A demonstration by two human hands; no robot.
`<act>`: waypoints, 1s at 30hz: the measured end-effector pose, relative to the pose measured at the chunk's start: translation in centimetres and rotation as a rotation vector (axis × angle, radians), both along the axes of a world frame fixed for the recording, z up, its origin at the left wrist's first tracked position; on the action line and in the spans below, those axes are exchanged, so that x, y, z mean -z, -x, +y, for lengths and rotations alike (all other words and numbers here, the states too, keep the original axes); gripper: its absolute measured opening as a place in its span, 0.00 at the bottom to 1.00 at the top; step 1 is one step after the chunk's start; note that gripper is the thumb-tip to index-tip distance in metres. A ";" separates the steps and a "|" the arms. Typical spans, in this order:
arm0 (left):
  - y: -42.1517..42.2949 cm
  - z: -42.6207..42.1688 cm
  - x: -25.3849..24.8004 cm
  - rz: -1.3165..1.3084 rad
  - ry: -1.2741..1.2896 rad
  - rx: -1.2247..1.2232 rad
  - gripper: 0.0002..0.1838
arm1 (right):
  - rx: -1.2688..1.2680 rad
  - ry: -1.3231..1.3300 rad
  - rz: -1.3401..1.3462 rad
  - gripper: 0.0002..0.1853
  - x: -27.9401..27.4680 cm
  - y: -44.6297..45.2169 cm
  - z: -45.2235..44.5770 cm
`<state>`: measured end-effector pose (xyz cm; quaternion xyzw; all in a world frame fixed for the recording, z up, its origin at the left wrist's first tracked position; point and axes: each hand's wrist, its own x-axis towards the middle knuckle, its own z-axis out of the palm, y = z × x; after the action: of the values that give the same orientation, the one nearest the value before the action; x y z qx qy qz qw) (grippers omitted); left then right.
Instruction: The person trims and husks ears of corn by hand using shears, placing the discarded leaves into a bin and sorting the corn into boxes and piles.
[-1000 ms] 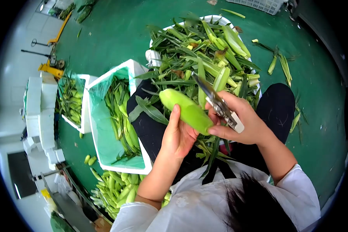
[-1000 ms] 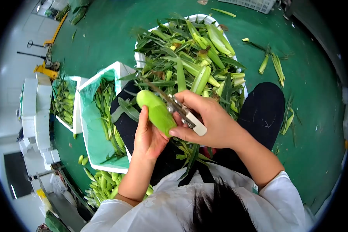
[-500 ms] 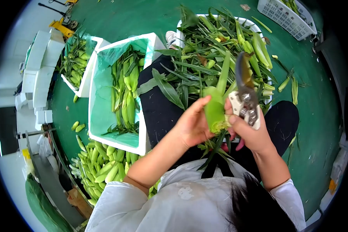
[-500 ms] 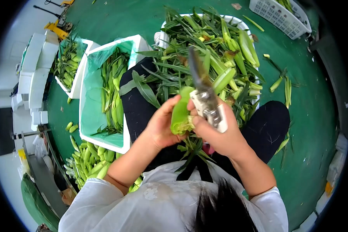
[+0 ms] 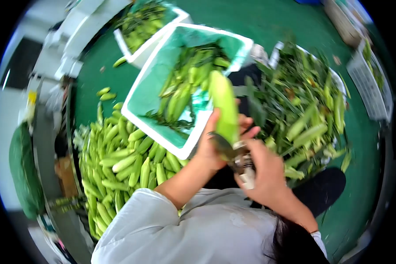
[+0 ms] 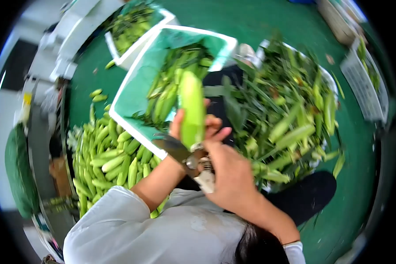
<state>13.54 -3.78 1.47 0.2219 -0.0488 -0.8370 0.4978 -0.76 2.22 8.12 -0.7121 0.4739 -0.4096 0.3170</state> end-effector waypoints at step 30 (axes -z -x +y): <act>-19.4 -13.2 36.8 -2.338 -0.356 0.420 0.42 | 0.440 -1.053 -1.228 0.46 10.6 7.4 11.9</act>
<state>32.89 -16.97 -35.36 0.9008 -0.3898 -0.1890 -0.0314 -8.11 14.17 -2.43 -0.0126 0.4747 -0.5021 0.7227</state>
